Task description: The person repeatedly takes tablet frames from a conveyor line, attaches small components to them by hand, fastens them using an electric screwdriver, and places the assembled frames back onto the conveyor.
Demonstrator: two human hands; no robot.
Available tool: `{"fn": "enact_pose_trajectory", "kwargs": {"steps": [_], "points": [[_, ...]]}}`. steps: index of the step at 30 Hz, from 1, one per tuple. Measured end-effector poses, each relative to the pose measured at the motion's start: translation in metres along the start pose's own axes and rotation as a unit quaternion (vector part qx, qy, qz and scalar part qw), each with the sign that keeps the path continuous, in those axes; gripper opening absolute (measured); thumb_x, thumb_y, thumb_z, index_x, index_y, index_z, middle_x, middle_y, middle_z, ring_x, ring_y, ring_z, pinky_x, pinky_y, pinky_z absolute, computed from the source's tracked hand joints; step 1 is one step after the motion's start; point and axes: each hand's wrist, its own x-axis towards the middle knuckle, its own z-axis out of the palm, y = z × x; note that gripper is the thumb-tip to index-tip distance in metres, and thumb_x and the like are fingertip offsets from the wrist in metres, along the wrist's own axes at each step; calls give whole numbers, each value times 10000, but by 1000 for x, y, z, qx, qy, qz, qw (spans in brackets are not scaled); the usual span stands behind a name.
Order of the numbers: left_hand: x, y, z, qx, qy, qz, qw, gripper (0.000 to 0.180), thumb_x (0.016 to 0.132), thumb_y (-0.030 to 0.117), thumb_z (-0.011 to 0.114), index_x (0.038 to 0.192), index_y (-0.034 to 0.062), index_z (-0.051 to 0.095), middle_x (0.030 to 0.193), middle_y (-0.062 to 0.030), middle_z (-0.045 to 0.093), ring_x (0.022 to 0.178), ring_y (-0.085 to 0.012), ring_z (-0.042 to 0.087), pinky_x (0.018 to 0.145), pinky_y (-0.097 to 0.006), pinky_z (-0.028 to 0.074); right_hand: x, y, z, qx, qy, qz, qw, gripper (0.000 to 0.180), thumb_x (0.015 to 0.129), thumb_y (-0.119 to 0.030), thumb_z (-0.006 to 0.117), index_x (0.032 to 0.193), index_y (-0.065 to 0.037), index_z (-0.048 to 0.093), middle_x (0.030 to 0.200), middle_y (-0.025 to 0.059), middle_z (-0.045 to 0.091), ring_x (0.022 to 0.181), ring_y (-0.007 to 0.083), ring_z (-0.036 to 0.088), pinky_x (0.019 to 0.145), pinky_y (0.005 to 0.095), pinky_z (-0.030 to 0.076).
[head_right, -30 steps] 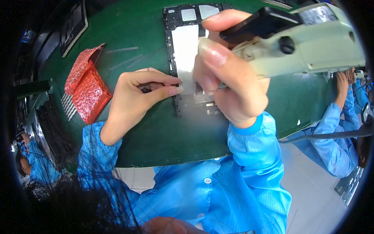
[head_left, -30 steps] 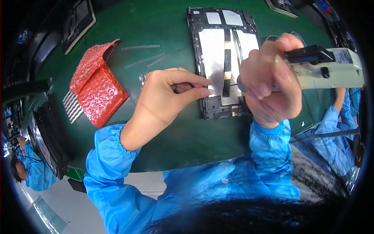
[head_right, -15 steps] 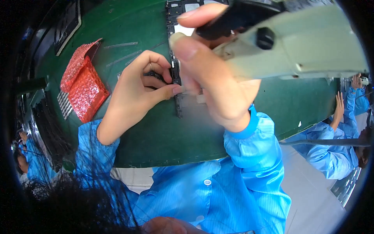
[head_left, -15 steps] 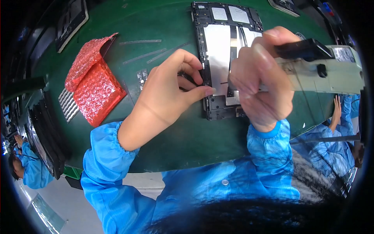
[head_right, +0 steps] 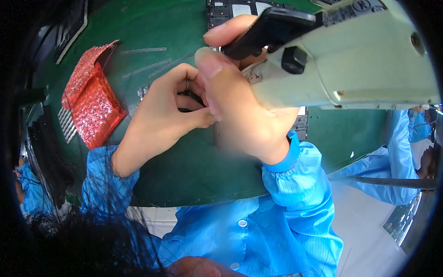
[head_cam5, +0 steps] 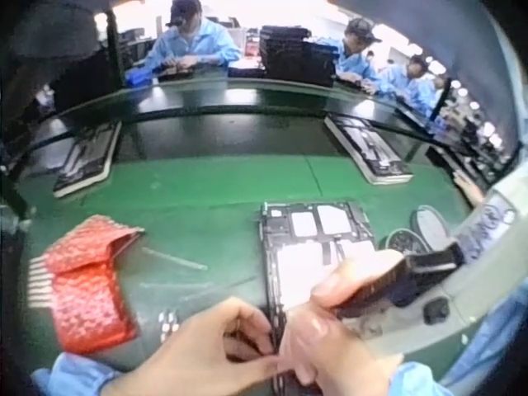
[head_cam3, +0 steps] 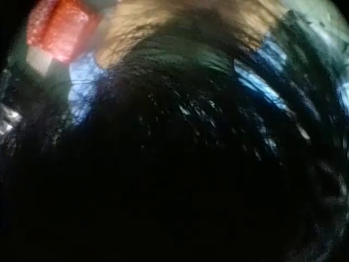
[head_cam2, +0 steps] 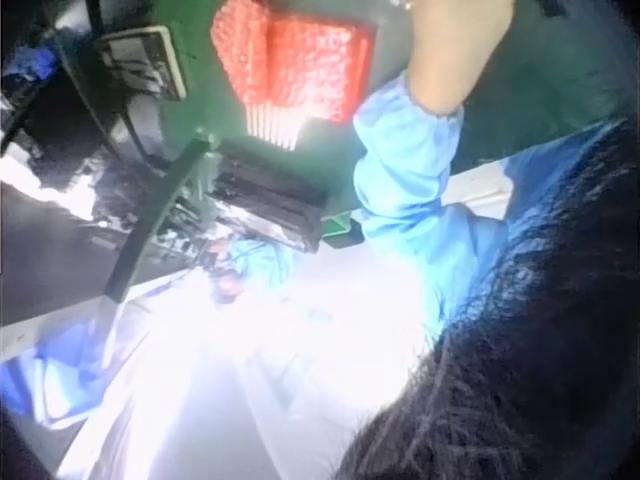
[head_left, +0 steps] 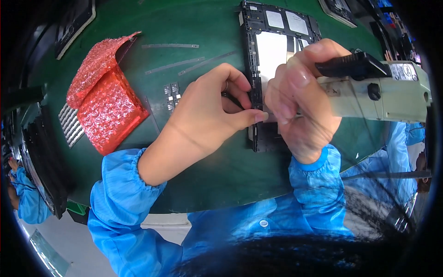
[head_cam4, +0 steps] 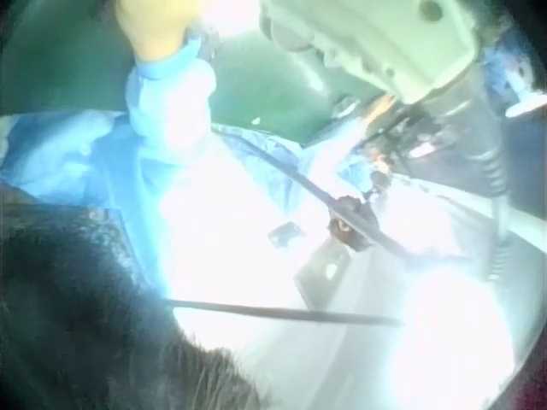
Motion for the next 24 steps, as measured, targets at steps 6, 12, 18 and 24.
{"fn": "enact_pose_trajectory", "kwargs": {"steps": [6,12,18,24], "points": [[0,1,-2,15,1,-15,1000,357,764,-2,766,1040,-32,542,954,-88,605,840,-140,627,729,-256,552,1,6,1,0,-5,4,1000,277,908,-5,587,1155,-110,517,627,37,445,448,120,392,396,269,308],[1,-5,0,22,15,13,1000,374,755,59,793,1022,-29,547,894,-91,621,773,-146,630,681,-266,533,-1,7,3,-8,-6,24,1000,183,915,-1,579,1048,-80,483,650,47,458,447,121,399,393,279,300],[4,-19,-1,0,42,54,998,389,756,115,837,984,-7,547,857,-61,619,719,-109,601,629,-252,502,-2,22,7,-86,0,15,996,217,875,72,621,971,-74,492,695,32,512,556,96,490,464,252,383],[10,-15,-2,49,57,18,997,496,771,-36,747,1218,-31,534,1027,-86,642,829,-129,671,709,-248,544,4,47,-4,-10,-37,11,999,173,865,-22,723,960,-39,580,776,-5,578,651,64,545,549,207,444]]}}
